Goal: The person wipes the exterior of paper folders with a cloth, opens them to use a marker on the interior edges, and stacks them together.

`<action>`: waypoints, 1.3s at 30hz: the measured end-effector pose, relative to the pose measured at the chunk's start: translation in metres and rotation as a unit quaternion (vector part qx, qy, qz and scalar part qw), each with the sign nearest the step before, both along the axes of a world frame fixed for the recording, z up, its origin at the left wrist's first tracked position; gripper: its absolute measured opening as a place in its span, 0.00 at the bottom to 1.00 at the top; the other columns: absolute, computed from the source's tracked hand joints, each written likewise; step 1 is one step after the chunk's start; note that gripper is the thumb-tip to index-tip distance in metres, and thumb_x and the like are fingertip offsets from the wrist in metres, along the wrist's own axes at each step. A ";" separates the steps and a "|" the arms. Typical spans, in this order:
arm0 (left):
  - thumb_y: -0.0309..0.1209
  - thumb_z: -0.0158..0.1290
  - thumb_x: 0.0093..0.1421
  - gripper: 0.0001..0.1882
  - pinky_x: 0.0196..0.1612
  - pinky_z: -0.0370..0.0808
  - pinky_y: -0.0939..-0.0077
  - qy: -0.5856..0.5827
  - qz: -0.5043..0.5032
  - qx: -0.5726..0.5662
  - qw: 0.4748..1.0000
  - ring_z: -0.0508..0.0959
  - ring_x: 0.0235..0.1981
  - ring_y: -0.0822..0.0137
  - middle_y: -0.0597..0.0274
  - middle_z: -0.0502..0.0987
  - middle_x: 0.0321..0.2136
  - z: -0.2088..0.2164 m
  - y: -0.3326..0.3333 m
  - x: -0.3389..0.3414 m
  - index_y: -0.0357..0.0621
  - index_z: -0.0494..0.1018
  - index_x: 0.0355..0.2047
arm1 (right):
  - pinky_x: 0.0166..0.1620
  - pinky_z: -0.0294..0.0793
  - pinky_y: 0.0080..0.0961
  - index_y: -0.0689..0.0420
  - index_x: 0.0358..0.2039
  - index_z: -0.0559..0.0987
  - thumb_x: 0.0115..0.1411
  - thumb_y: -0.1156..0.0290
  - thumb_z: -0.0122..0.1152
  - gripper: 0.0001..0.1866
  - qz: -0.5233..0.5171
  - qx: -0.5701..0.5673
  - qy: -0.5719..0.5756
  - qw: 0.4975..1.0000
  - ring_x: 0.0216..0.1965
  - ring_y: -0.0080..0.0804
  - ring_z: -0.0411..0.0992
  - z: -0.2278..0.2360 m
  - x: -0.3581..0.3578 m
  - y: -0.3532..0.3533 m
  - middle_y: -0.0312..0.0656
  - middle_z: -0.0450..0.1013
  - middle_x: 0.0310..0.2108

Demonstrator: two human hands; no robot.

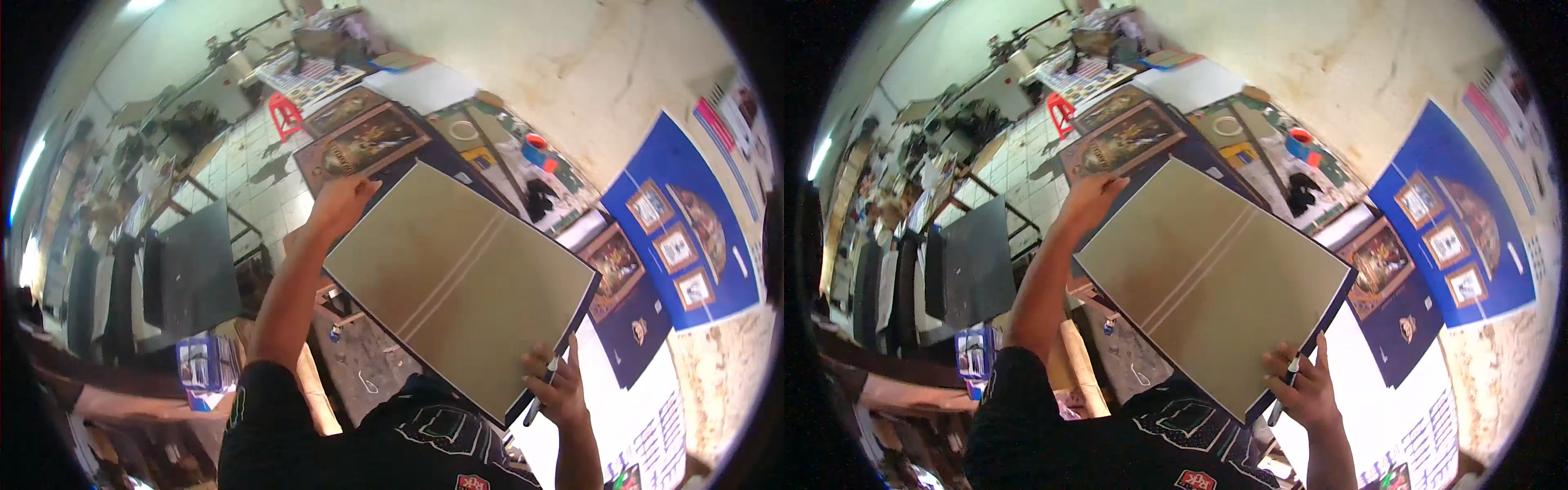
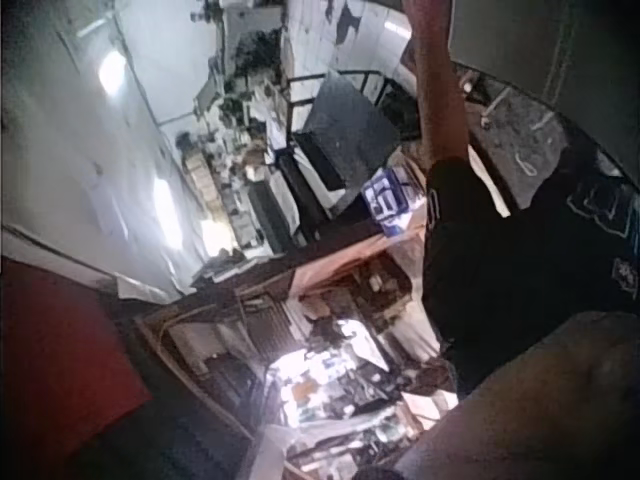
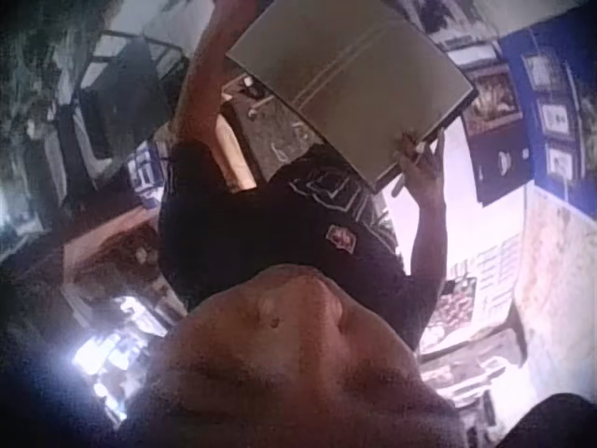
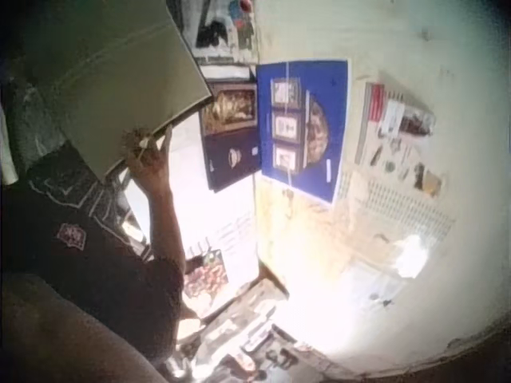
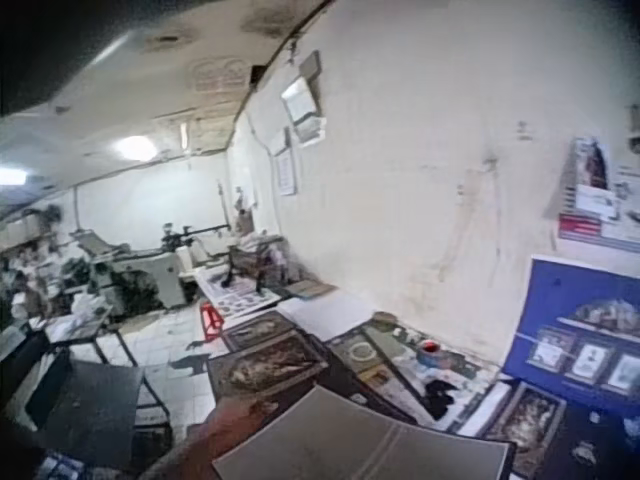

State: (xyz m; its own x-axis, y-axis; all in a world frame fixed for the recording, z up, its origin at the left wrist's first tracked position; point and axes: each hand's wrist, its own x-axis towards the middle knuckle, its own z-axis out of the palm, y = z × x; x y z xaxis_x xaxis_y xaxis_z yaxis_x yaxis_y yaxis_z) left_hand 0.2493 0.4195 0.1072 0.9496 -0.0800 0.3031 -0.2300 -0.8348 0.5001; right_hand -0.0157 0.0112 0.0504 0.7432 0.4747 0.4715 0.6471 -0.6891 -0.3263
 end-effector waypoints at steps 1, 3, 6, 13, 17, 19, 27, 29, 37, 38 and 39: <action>0.49 0.51 0.64 0.25 0.36 0.72 0.56 0.050 -0.017 0.060 0.997 0.77 0.32 0.40 0.40 0.77 0.29 -0.007 -0.007 0.019 0.34 0.77 0.33 | 0.65 0.52 0.67 0.46 0.28 0.74 0.41 0.73 0.70 0.15 -0.003 0.027 -0.007 1.000 0.53 0.40 0.74 0.000 -0.013 -0.001 0.32 0.79 0.46; 0.49 0.50 0.64 0.25 0.38 0.73 0.52 0.093 -0.054 0.128 0.986 0.77 0.35 0.36 0.35 0.77 0.32 -0.030 -0.020 0.050 0.34 0.77 0.35 | 0.65 0.52 0.68 0.46 0.31 0.76 0.44 0.74 0.67 0.13 -0.017 0.061 0.008 0.998 0.52 0.43 0.74 0.004 -0.035 -0.002 0.34 0.79 0.44; 0.56 0.48 0.64 0.31 0.35 0.73 0.55 0.139 -0.051 0.177 0.973 0.79 0.31 0.47 0.44 0.79 0.29 -0.037 -0.034 0.068 0.34 0.79 0.34 | 0.67 0.50 0.64 0.47 0.32 0.76 0.44 0.75 0.65 0.13 -0.067 0.147 0.011 0.987 0.54 0.43 0.74 0.014 -0.070 -0.005 0.35 0.79 0.45; 0.50 0.55 0.63 0.25 0.30 0.67 0.69 0.267 -0.182 0.198 0.925 0.67 0.26 0.72 0.65 0.73 0.22 0.003 -0.148 0.001 0.36 0.76 0.29 | 0.68 0.53 0.59 0.46 0.31 0.77 0.44 0.75 0.67 0.12 -0.133 0.070 0.004 0.989 0.57 0.35 0.73 0.002 -0.166 -0.054 0.33 0.79 0.48; 0.45 0.56 0.62 0.20 0.30 0.68 0.66 0.167 -0.348 0.136 0.912 0.69 0.25 0.69 0.53 0.74 0.22 -0.017 -0.257 -0.084 0.35 0.76 0.30 | 0.69 0.56 0.41 0.39 0.40 0.83 0.53 0.67 0.63 0.13 -0.359 -0.003 0.178 0.916 0.59 0.24 0.70 -0.044 -0.269 -0.096 0.28 0.77 0.51; 0.40 0.55 0.64 0.16 0.31 0.69 0.67 0.198 -0.382 -0.010 0.903 0.68 0.24 0.69 0.52 0.72 0.21 -0.061 -0.297 -0.144 0.36 0.75 0.32 | 0.67 0.59 0.43 0.41 0.39 0.81 0.55 0.68 0.59 0.11 -0.411 -0.035 0.175 0.894 0.58 0.26 0.70 -0.073 -0.326 -0.103 0.28 0.78 0.50; 0.46 0.55 0.64 0.20 0.32 0.72 0.59 0.319 -0.298 0.026 0.900 0.77 0.25 0.53 0.48 0.76 0.23 -0.237 -0.309 -0.211 0.38 0.77 0.33 | 0.60 0.67 0.50 0.52 0.32 0.75 0.52 0.74 0.63 0.07 -0.406 -0.079 0.320 0.852 0.55 0.43 0.72 -0.114 -0.416 -0.114 0.38 0.77 0.47; 0.50 0.53 0.64 0.21 0.31 0.72 0.55 0.292 -0.265 0.099 0.914 0.75 0.26 0.46 0.49 0.77 0.25 -0.232 -0.316 -0.213 0.41 0.78 0.36 | 0.51 0.73 0.46 0.54 0.35 0.77 0.44 0.73 0.72 0.17 -0.478 0.031 0.321 0.817 0.48 0.45 0.74 -0.108 -0.414 -0.142 0.41 0.78 0.39; 0.37 0.61 0.58 0.16 0.32 0.71 0.59 0.114 -0.168 0.040 0.978 0.74 0.30 0.55 0.57 0.70 0.28 -0.274 -0.314 -0.212 0.49 0.79 0.46 | 0.25 0.68 0.22 0.66 0.46 0.74 0.68 0.50 0.50 0.27 -0.351 0.242 0.152 0.892 0.18 0.24 0.66 -0.139 -0.163 -0.205 0.44 0.72 0.30; 0.36 0.62 0.57 0.16 0.33 0.71 0.60 0.128 -0.157 0.033 0.979 0.73 0.30 0.56 0.59 0.68 0.27 -0.278 -0.318 -0.213 0.50 0.79 0.46 | 0.26 0.70 0.23 0.64 0.41 0.73 0.65 0.63 0.55 0.15 -0.325 0.201 0.126 0.915 0.20 0.26 0.69 -0.153 -0.123 -0.199 0.48 0.72 0.36; 0.36 0.62 0.57 0.16 0.33 0.71 0.60 0.134 -0.149 0.024 0.979 0.73 0.30 0.56 0.59 0.68 0.27 -0.281 -0.322 -0.213 0.50 0.79 0.46 | 0.29 0.73 0.25 0.61 0.37 0.72 0.58 0.76 0.58 0.07 -0.277 0.306 0.163 0.896 0.24 0.30 0.73 -0.175 -0.090 -0.189 0.46 0.74 0.33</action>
State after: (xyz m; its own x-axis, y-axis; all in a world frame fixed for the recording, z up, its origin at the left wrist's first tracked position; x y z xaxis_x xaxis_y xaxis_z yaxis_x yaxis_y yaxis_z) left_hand 0.0358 0.0980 -0.1742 0.9266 -0.3744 0.0358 -0.3338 -0.7746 0.5372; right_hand -0.1060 -0.1777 -0.1251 0.9306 -0.2834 0.2318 0.0615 -0.5031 -0.8621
